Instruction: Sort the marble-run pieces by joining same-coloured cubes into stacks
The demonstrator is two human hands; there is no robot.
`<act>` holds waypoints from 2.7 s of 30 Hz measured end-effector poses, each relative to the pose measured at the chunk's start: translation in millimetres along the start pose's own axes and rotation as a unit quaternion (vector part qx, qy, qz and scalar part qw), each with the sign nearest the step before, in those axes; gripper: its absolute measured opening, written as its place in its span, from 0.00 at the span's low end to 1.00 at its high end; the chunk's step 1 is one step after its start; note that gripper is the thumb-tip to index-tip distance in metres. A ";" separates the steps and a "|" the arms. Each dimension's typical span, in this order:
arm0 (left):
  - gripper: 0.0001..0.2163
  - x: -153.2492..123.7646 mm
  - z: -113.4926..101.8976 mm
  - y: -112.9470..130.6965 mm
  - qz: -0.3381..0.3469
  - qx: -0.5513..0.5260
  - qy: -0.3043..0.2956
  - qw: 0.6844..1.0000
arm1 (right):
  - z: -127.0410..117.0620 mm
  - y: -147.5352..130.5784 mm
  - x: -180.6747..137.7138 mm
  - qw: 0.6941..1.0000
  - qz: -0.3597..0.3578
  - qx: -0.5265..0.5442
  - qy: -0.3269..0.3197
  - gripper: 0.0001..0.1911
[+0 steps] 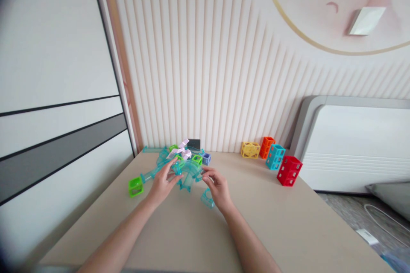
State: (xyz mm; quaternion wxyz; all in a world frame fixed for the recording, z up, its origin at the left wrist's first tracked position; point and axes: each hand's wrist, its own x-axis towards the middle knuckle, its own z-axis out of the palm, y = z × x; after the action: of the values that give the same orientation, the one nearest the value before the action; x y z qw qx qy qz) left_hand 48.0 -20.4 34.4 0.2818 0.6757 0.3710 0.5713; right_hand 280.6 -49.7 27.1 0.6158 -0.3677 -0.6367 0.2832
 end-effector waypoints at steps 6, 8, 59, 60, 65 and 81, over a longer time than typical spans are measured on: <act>0.25 -3.0 0.9 3.7 -0.002 0.006 -0.008 1.000 | -2.8 1.1 0.4 1.000 0.014 -0.021 0.003 0.13; 0.24 -4.1 1.7 4.0 0.001 0.006 -0.005 1.000 | -3.3 0.9 0.6 0.999 0.019 -0.027 0.006 0.12; 0.24 -6.7 8.5 4.3 0.081 0.092 0.007 0.992 | 0.3 -10.8 -6.1 0.971 -0.095 -0.221 -0.005 0.16; 0.24 -6.8 8.7 4.3 0.081 0.092 0.006 0.992 | 0.7 -11.3 -6.0 0.971 -0.096 -0.220 -0.009 0.15; 0.23 -7.7 9.3 4.8 0.067 0.075 0.012 0.995 | 3.0 -7.0 -5.7 0.971 -0.083 -0.220 -0.033 0.17; 0.23 -9.2 15.7 14.1 -0.039 -0.122 0.034 0.991 | 11.7 -2.7 -7.5 0.983 -0.014 -0.185 0.000 0.22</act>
State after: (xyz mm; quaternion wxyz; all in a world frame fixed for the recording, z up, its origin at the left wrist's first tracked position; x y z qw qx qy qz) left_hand 65.3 -35.2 37.6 0.3715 0.6017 0.3344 0.6230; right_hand 268.4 -56.3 24.0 0.5416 -0.4660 -0.6830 0.1516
